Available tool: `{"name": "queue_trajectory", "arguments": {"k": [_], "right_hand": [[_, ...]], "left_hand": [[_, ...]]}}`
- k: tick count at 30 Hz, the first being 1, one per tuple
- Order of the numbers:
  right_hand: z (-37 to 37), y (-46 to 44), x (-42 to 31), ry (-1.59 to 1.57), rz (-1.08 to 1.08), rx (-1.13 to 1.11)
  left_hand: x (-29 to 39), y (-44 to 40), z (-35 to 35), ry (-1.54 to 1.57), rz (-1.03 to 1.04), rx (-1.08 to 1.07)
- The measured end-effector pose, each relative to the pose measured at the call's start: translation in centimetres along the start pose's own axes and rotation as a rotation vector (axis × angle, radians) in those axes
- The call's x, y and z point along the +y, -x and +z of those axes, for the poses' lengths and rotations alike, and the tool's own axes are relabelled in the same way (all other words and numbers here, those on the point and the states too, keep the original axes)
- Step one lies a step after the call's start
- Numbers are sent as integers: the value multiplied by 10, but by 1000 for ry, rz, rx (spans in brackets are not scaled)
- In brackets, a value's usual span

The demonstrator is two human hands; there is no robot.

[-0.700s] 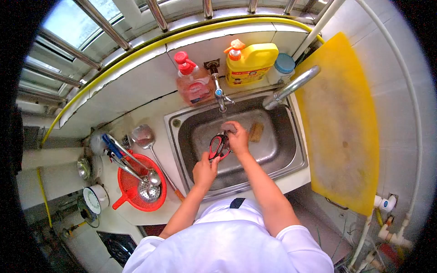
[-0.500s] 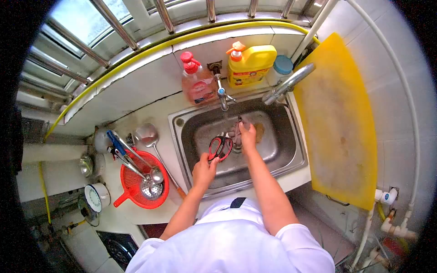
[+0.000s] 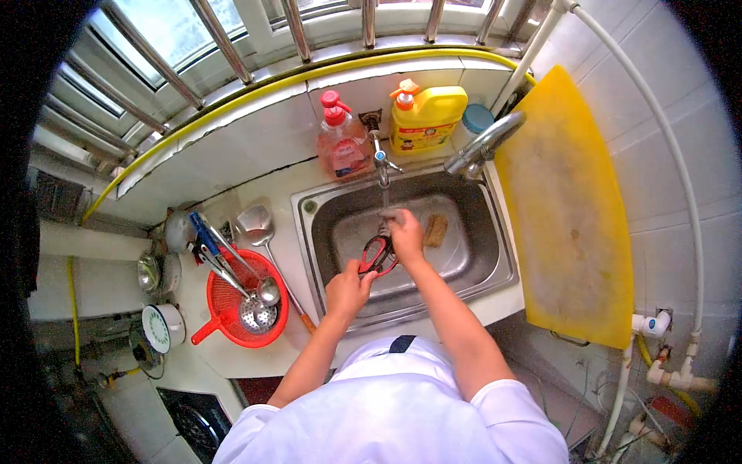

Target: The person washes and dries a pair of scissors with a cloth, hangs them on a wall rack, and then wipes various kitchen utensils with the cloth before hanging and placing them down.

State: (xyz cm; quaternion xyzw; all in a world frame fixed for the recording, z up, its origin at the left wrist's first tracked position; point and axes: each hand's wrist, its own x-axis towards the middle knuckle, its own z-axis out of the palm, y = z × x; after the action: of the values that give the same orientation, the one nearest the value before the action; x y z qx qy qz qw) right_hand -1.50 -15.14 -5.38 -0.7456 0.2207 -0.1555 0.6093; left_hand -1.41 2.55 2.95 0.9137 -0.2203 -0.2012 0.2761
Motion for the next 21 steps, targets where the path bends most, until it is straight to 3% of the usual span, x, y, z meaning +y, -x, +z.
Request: {"name": "queue_trajectory", "arguments": {"k": [2, 3, 6, 7, 9, 12, 17, 19, 21], "right_hand": [[1, -5, 3, -411, 331, 181], [-4, -2, -15, -475, 406, 115], [-18, 4, -37, -608, 443, -4], [-24, 8, -39, -603, 450, -3], [-33, 9, -41, -393, 286, -363], [-37, 6, -39, -366, 350, -372], [-21, 6, -17, -429, 382, -209], [-14, 5, -6, 65, 148, -78], [-11, 4, -2, -17, 156, -41]], "left_hand": [[3, -1, -2, -27, 11, 4], [0, -1, -2, -31, 11, 4], [-7, -4, -2, 42, 18, 22], [-6, -5, -7, 34, 20, -20], [-6, -9, -9, 24, 23, -57], [-3, -10, -9, -45, 69, -138], [8, -3, -2, -120, 33, -143], [8, -4, 0, -118, 12, -148], [5, -6, 2, -119, -10, -158]]}}
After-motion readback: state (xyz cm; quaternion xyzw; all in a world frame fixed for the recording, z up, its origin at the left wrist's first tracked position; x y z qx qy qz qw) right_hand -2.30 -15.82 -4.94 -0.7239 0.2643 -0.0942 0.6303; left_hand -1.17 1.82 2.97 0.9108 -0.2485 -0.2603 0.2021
